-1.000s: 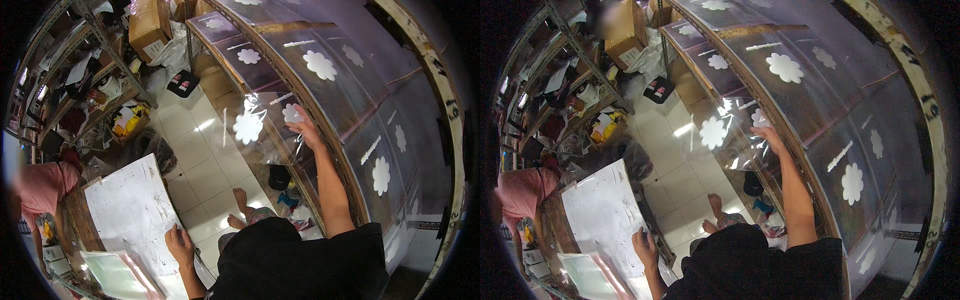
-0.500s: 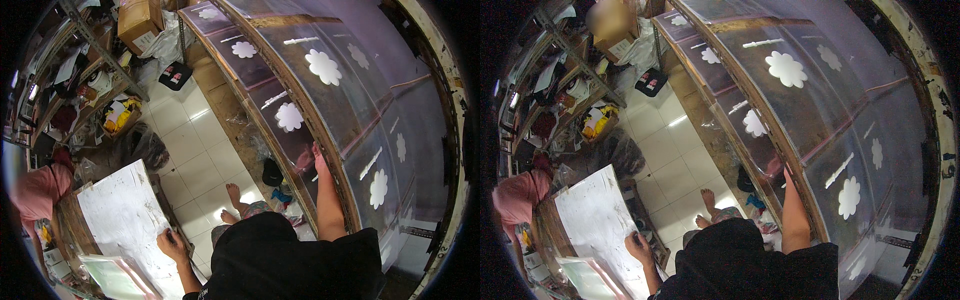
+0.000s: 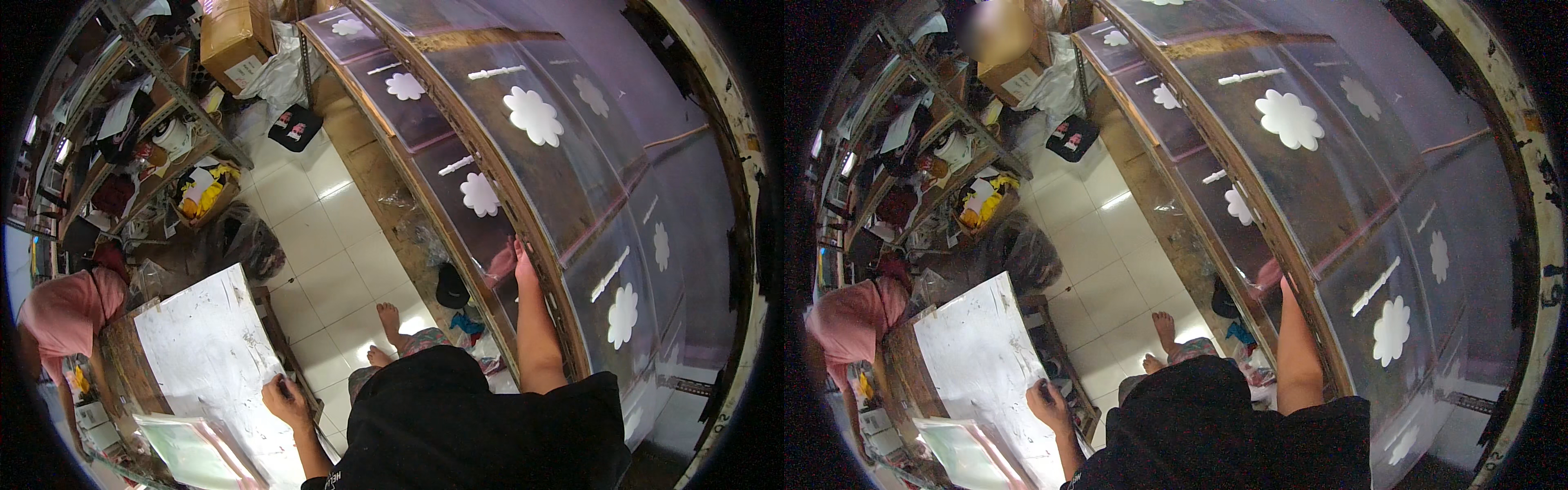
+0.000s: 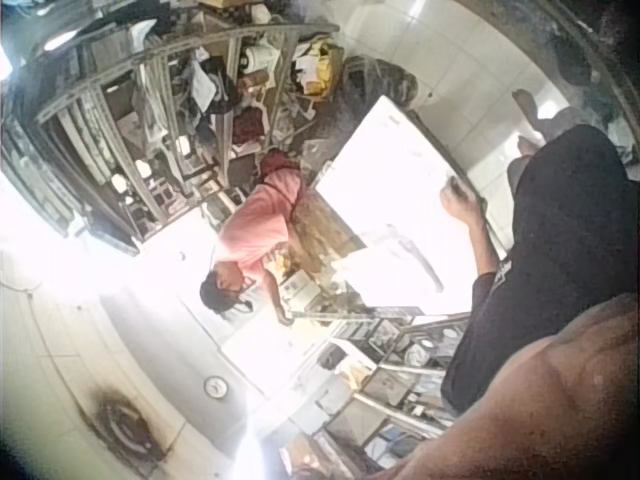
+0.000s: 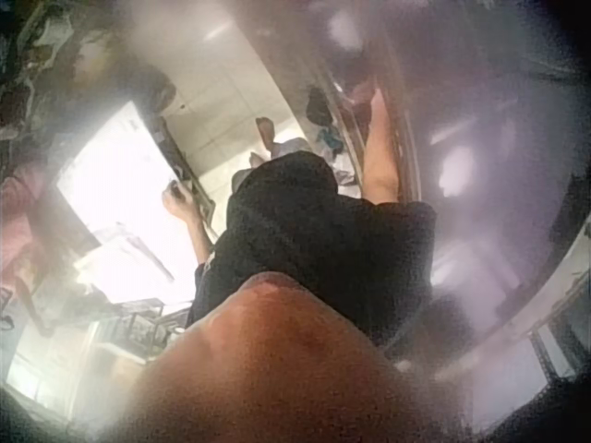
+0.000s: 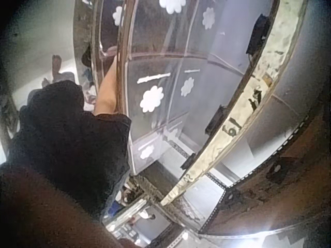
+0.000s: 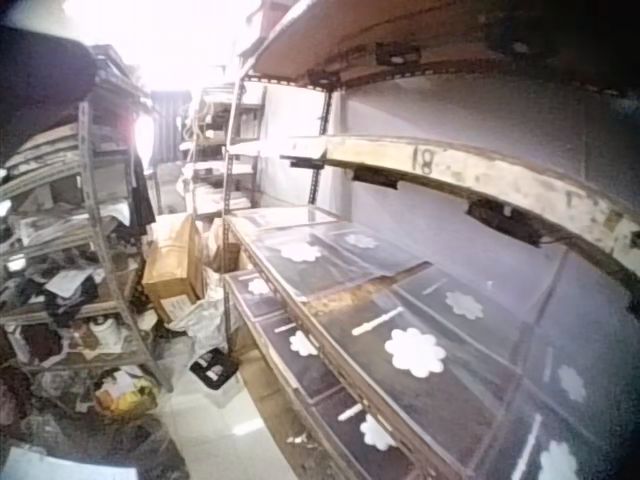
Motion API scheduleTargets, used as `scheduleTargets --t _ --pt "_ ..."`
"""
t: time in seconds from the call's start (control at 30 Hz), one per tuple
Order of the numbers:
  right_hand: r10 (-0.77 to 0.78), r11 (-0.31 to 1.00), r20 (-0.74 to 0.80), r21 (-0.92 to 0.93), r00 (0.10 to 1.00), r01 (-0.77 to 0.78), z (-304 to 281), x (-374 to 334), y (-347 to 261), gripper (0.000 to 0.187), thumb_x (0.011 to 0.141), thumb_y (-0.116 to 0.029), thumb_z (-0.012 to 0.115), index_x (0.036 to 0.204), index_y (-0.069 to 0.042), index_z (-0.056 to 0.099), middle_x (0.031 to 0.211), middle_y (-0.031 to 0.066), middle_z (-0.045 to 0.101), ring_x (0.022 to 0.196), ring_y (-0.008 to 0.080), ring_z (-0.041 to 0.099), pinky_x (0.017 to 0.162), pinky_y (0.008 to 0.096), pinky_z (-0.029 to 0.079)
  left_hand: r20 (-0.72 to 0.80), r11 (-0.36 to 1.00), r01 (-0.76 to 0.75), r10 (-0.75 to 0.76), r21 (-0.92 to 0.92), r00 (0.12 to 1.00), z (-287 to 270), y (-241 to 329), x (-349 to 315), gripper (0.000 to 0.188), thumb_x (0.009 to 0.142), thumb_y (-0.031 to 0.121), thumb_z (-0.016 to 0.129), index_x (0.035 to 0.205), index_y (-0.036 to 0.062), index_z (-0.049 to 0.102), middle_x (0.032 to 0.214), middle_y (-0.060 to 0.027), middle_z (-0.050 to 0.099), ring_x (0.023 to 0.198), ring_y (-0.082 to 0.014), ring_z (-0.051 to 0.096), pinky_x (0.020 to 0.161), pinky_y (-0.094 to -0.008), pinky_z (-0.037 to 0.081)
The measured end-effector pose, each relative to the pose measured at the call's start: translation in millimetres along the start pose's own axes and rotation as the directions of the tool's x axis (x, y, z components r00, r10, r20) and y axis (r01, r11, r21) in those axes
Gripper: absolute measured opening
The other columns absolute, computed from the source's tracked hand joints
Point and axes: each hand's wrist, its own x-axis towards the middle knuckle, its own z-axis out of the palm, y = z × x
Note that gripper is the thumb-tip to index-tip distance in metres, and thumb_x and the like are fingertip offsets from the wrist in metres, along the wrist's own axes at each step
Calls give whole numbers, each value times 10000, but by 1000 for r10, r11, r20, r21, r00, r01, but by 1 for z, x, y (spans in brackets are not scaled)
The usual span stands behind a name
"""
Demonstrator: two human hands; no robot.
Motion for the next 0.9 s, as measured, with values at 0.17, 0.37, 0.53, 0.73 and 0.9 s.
scheduleTargets --t 0.17,0.37,0.53,0.73,0.9 --pt "-19 999 -16 -49 1000 19 1 1 5 303 1019 -206 534 1272 -45 576 1174 112 679 1038 240 684 855 318 574 -13 1000 -20 21 8 1000 -1 2 1 166 866 75 653 1016 8 627 841 -126 565 778 -303 544 728 -412 422" --pt "17 1000 -28 -5 999 -17 -21 26 20 327 1028 -203 510 1314 -46 536 1222 121 660 1069 246 679 913 315 560 -6 1000 -5 5 22 1000 0 -1 -1 167 862 72 648 1015 9 629 842 -128 565 778 -306 544 736 -409 423" --pt "22 999 -12 -36 1000 -22 -47 55 33 318 1023 -156 521 1324 -56 535 1221 103 656 1072 245 677 921 298 555 -5 1000 1 -1 4 1000 1 -2 -1 172 852 62 646 1016 13 629 839 -127 560 780 -308 542 736 -413 420" --pt "-93 992 -128 -97 987 81 -42 50 50 314 1004 -133 555 1310 -65 555 1231 95 647 1072 233 669 913 296 546 -13 1000 -16 15 -7 1000 -1 1 0 182 845 54 643 1022 11 629 834 -125 551 777 -308 535 731 -419 413" --pt "-239 917 -299 -382 924 114 -25 22 27 339 1000 -145 558 1329 -64 540 1249 103 630 1054 239 659 902 321 539 -10 1000 -20 19 -14 1000 -2 2 1 187 842 53 647 1024 13 630 833 -123 553 774 -303 536 735 -416 413"
